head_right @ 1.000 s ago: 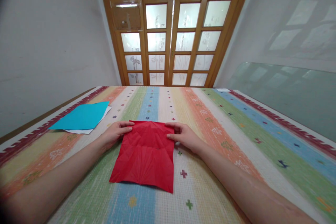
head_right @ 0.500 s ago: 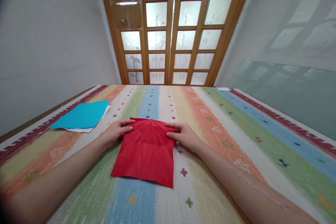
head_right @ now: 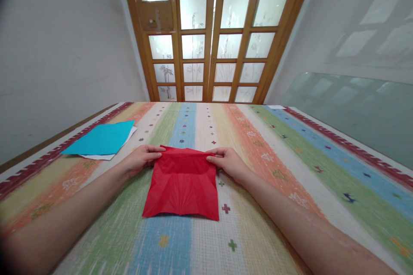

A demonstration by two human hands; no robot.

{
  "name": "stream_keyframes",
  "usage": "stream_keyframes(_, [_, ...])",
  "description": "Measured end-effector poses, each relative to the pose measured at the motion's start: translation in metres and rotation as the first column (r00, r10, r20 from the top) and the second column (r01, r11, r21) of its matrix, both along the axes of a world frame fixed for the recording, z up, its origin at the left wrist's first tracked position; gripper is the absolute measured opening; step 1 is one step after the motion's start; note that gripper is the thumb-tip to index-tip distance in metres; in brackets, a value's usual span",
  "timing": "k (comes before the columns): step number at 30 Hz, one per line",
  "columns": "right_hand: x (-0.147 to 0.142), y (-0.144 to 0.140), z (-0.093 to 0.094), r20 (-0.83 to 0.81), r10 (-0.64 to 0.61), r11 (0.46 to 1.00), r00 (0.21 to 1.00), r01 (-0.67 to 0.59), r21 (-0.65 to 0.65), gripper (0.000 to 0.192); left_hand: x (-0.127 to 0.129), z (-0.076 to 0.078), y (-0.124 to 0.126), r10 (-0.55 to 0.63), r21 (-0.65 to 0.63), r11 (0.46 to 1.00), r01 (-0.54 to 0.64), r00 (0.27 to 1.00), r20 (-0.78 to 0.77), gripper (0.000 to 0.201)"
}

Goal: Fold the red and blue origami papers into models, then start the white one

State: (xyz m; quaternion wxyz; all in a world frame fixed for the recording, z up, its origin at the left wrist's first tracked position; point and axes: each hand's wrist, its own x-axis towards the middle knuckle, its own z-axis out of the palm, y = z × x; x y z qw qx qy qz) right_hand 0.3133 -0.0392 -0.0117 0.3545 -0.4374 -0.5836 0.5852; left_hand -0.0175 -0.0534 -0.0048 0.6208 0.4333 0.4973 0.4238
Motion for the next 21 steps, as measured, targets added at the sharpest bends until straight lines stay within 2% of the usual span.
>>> stream_keyframes(3, [0.000,0.001,-0.002,-0.037,-0.009,1.000,0.999,0.009,-0.011,0.039,0.000,-0.002,0.001,0.013,0.029,0.999,-0.014,1.000,0.015,0.043])
stream_keyframes(6, [-0.002,0.003,-0.003,-0.090,-0.061,0.998,0.994,0.061,-0.010,0.042,-0.001,-0.006,0.002,0.014,0.096,0.995,-0.018,0.999,0.040,0.060])
stream_keyframes(9, [-0.003,0.004,-0.004,-0.157,-0.098,0.995,0.983,0.099,-0.003,0.045,-0.001,-0.008,0.001,0.004,0.146,0.989,-0.002,1.000,-0.010,0.079])
stream_keyframes(13, [-0.007,0.000,-0.004,-0.153,-0.131,0.987,0.979,0.144,0.074,0.066,0.001,-0.009,-0.001,0.012,0.193,0.981,-0.003,0.999,-0.047,0.090])
stream_keyframes(18, [-0.007,0.001,-0.006,-0.131,-0.300,0.913,0.945,0.325,0.246,0.084,0.000,-0.002,0.000,0.183,0.203,0.966,-0.162,0.979,-0.087,0.083])
stream_keyframes(21, [-0.003,0.007,-0.008,-0.096,-0.372,0.875,0.923,0.383,0.295,0.083,-0.015,0.009,0.009,0.357,0.256,0.913,-0.318,0.926,-0.120,0.072])
